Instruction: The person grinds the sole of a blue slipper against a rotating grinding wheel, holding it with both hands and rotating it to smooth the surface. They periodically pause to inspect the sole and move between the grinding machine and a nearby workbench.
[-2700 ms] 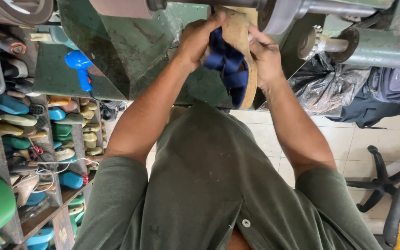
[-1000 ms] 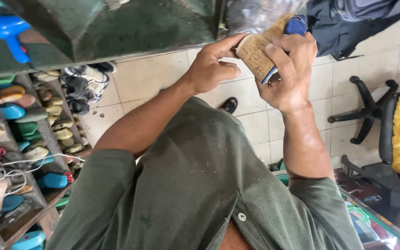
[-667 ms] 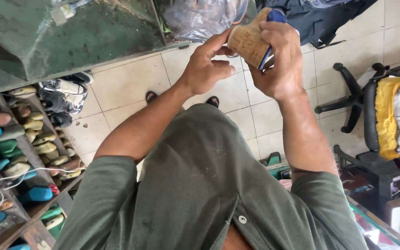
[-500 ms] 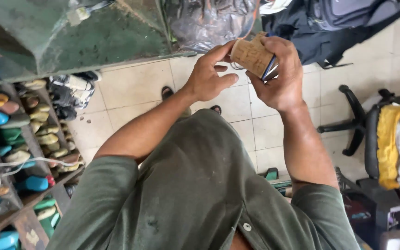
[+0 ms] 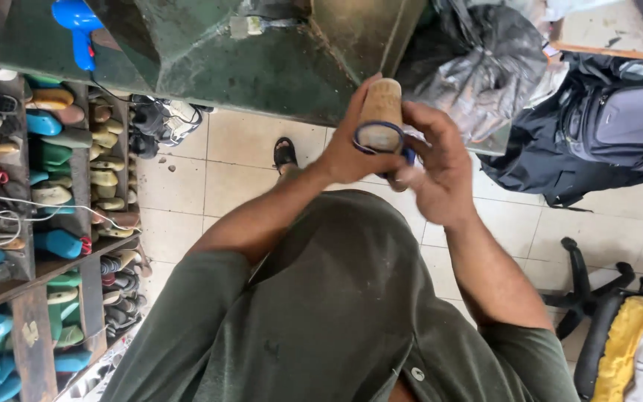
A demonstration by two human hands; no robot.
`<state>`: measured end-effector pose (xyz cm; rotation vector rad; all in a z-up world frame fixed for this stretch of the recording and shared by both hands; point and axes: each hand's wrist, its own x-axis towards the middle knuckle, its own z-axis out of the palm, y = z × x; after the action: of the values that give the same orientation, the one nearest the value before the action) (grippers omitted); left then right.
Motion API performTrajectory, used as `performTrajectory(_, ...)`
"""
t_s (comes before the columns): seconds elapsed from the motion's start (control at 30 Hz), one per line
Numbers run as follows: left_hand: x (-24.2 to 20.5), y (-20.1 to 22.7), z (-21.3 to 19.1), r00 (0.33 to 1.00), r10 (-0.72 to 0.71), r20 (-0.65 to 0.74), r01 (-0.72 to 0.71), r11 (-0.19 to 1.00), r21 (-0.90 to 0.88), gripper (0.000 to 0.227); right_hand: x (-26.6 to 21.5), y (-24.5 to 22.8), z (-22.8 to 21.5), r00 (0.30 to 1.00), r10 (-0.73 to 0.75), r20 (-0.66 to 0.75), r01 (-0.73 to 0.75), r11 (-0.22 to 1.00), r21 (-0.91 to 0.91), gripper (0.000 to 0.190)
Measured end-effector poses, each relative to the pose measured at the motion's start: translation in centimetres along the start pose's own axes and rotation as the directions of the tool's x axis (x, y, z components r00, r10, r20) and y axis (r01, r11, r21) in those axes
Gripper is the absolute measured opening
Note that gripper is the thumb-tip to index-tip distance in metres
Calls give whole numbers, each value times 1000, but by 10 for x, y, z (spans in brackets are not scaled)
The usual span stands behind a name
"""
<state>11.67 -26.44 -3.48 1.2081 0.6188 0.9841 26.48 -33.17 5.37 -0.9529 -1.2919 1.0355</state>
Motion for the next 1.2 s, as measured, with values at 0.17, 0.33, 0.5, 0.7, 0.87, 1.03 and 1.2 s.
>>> performTrajectory(0.17, 55, 14, -103, 989, 79, 128, -51, 976, -212, 88, 67, 99, 20, 995, 38, -95, -34, 999, 41, 54)
performTrajectory(0.33, 92, 10, -161, 987, 21, 157, 40, 926, -375, 39, 109, 134, 72, 977, 211, -15, -194, 922, 334, 66)
performTrajectory(0.5, 100, 53, -178, 999, 7, 41, -9, 998, 63, 85, 133, 123, 92, 949, 264, -172, -217, 943, 251, 69)
performTrajectory(0.7, 130, 51, -195, 999, -9, 40, 10, 1000, -22, 75, 169, 108, 69, 967, 129, -219, -151, 985, -86, 45)
performTrajectory(0.87, 142, 50, -192, 997, 34, 76, -27, 996, -88, 75, 186, 110, 56, 987, 25, -162, -40, 995, -90, 38)
performTrajectory(1.03, 151, 53, -192, 996, 64, 65, -60, 996, -59, 73, 194, 108, 55, 988, 16, -154, -28, 997, -79, 39)
performTrajectory(1.2, 154, 52, -193, 991, 104, 84, -94, 990, -109, 72, 196, 111, 56, 986, -21, -164, 10, 997, -73, 37)
